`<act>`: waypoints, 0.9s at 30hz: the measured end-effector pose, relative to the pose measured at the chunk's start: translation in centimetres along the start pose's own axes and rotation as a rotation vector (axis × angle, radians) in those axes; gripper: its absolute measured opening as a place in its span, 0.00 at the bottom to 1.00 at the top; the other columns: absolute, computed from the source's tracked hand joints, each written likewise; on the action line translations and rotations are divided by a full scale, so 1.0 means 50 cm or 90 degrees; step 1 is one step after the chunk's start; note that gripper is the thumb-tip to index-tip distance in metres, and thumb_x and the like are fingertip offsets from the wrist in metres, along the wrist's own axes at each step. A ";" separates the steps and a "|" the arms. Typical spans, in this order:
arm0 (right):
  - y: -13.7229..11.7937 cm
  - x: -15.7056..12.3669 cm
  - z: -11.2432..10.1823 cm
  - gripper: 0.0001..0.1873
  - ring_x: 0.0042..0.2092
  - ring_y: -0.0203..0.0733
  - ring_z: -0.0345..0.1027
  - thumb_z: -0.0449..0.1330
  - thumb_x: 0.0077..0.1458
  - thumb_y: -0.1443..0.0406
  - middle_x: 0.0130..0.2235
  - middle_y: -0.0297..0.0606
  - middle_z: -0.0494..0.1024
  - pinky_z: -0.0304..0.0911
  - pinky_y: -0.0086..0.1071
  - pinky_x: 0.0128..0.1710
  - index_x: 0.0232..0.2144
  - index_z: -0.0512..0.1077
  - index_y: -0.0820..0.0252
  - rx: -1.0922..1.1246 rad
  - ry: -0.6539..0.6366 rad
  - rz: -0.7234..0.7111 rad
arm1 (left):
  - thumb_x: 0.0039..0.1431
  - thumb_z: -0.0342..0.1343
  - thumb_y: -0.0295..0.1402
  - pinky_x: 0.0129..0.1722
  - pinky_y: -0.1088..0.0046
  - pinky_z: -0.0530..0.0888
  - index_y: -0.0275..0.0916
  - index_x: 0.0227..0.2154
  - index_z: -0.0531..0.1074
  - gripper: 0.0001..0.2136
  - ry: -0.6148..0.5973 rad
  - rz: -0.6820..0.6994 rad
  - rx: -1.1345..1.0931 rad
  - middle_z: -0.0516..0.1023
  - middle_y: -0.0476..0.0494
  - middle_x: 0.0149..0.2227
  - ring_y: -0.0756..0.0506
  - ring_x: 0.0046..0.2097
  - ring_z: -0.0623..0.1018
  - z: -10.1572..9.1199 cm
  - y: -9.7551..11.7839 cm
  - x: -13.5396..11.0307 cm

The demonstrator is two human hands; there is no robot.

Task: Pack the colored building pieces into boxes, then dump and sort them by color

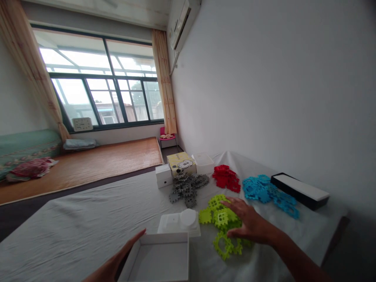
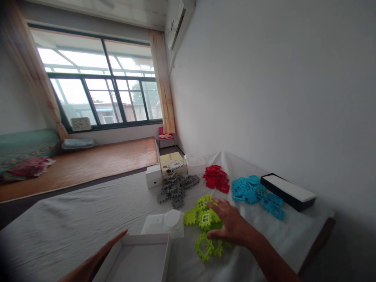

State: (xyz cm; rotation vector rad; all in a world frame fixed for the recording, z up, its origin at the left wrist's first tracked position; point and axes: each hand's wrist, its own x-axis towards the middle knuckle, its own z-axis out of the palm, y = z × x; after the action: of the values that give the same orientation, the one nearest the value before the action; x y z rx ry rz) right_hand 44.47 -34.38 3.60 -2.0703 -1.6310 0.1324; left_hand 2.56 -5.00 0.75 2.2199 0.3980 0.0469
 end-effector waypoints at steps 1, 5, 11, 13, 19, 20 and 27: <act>-0.021 0.001 0.016 0.48 0.64 0.61 0.46 0.64 0.36 0.43 0.64 0.36 0.55 0.46 0.54 0.60 0.60 0.56 0.41 -0.007 -0.020 0.004 | 0.41 0.59 0.57 0.64 0.55 0.47 0.51 0.65 0.37 0.51 -0.001 0.002 -0.001 0.45 0.51 0.67 0.32 0.66 0.46 0.000 -0.001 0.000; -0.035 0.010 0.051 0.45 0.62 0.65 0.48 0.66 0.35 0.47 0.63 0.38 0.59 0.45 0.59 0.59 0.57 0.61 0.40 -0.039 -0.043 0.057 | 0.44 0.60 0.54 0.64 0.54 0.47 0.49 0.65 0.38 0.50 0.003 0.004 0.003 0.45 0.48 0.67 0.32 0.66 0.47 -0.001 0.002 0.000; 0.010 0.010 0.029 0.42 0.61 0.54 0.54 0.62 0.43 0.48 0.60 0.43 0.63 0.51 0.47 0.59 0.59 0.60 0.52 0.001 -0.007 0.025 | 0.44 0.63 0.49 0.64 0.54 0.45 0.49 0.65 0.38 0.50 -0.008 -0.014 -0.013 0.46 0.47 0.67 0.33 0.66 0.48 -0.001 0.025 -0.005; 0.025 0.005 0.012 0.40 0.61 0.51 0.54 0.59 0.46 0.47 0.60 0.43 0.64 0.50 0.44 0.60 0.59 0.60 0.55 0.023 0.027 0.039 | 0.44 0.63 0.48 0.64 0.54 0.46 0.50 0.65 0.38 0.50 -0.006 -0.019 -0.015 0.46 0.48 0.67 0.34 0.66 0.48 -0.001 0.032 -0.005; 0.042 -0.004 0.012 0.43 0.63 0.54 0.50 0.59 0.44 0.43 0.62 0.42 0.60 0.48 0.47 0.61 0.60 0.59 0.51 -0.010 0.019 0.086 | 0.43 0.64 0.49 0.64 0.57 0.48 0.52 0.65 0.39 0.50 0.002 -0.025 -0.019 0.45 0.51 0.67 0.34 0.66 0.49 0.000 0.038 -0.005; 0.039 -0.003 0.022 0.46 0.63 0.55 0.49 0.61 0.40 0.43 0.63 0.42 0.57 0.48 0.48 0.61 0.60 0.57 0.49 -0.024 0.001 0.081 | 0.42 0.64 0.49 0.64 0.57 0.48 0.52 0.65 0.39 0.50 0.002 -0.025 -0.021 0.46 0.51 0.67 0.34 0.66 0.50 0.000 0.039 -0.005; 0.027 0.008 0.055 0.41 0.61 0.56 0.52 0.64 0.40 0.47 0.62 0.40 0.60 0.51 0.48 0.59 0.57 0.62 0.44 -0.058 -0.028 0.107 | 0.44 0.64 0.45 0.64 0.57 0.49 0.52 0.65 0.39 0.49 0.002 -0.036 -0.011 0.48 0.52 0.67 0.34 0.65 0.51 0.000 0.057 -0.007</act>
State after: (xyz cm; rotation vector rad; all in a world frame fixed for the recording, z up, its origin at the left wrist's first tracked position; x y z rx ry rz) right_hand 44.75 -33.36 0.68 -2.2880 -1.5118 0.1659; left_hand 3.00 -6.75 2.98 2.1909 0.4597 0.0228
